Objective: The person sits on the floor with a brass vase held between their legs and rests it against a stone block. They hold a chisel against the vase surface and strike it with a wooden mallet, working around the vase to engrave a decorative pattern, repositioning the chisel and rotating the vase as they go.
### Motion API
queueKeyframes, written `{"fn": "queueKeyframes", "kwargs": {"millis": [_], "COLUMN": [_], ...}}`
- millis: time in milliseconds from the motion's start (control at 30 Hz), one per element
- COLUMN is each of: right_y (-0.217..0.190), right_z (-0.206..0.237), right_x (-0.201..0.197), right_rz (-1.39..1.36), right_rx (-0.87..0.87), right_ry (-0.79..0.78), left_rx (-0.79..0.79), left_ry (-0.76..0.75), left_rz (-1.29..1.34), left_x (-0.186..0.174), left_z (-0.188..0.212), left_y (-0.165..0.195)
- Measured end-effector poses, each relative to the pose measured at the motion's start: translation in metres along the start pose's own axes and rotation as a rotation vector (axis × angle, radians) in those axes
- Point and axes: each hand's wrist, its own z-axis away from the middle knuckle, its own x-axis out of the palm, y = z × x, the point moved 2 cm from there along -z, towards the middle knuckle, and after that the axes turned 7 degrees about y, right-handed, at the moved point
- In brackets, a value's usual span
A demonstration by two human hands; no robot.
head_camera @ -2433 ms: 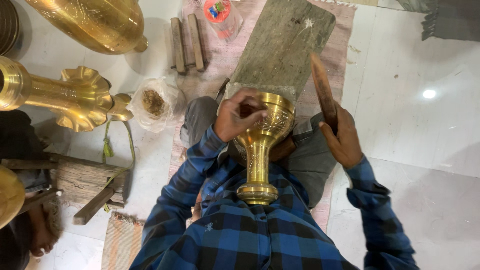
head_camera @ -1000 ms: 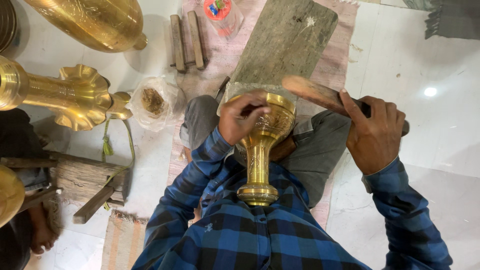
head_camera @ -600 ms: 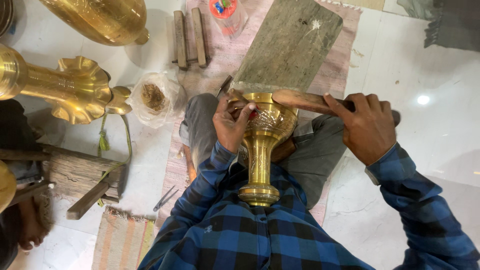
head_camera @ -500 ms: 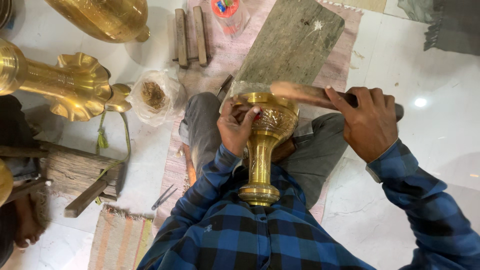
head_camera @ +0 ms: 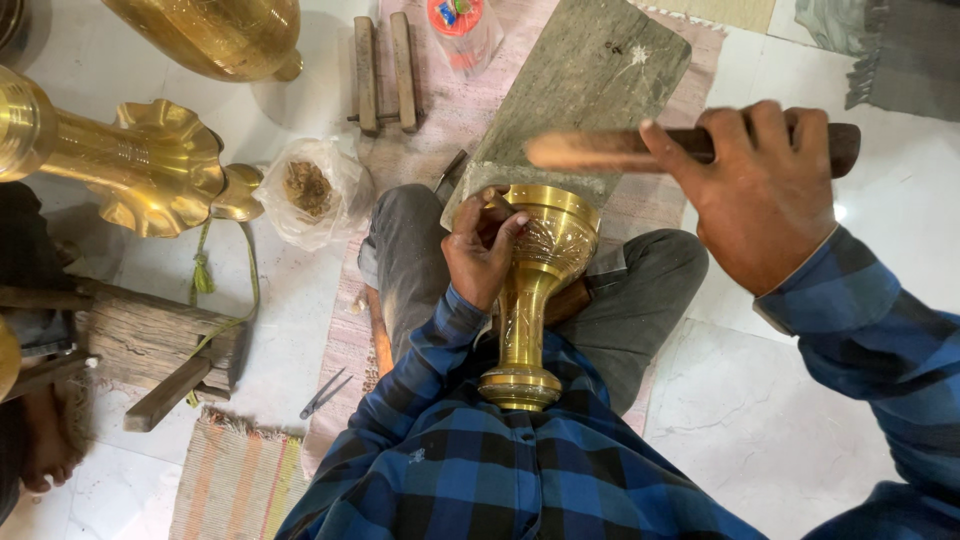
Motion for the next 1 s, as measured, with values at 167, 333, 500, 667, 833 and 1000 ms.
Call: {"fn": "queueKeyframes", "kwargs": {"millis": [167,333,500,667,833,1000], "right_y": [0.003,-0.003,-0.007,-0.009,-0.012,-0.013], "right_z": [-0.025,-0.04,-0.042,-0.033,-0.03,-0.027], "right_x": [-0.024,-0.041,-0.042,-0.039,-0.037,-0.033], "right_rz": [-0.429,0.032,-0.158,-0.299,0.124,-0.177], "right_rx": [0.053,-0.192,-0.103,-0.041,-0.184,-0.045], "right_ry": [0.043,0.12,0.073,0.087,0.182,0.145], "left_rx": [-0.055,-0.04,0.013,-0.016,-0.02,-0.06], "left_ry": [0.003,-0.001,0.032,0.084,0.079,-0.014], "left_rz": [0.019,-0.024,-0.033,-0.013,-0.078,-0.023], "left_x": [0.0,0.001,0.003,0.006,0.006,0.002], "left_z": [0.003,0.007,0.01,0.009,0.008,0.003], "left_y": [-0.002,0.004,0.008,0.007,0.01,0.013]}}
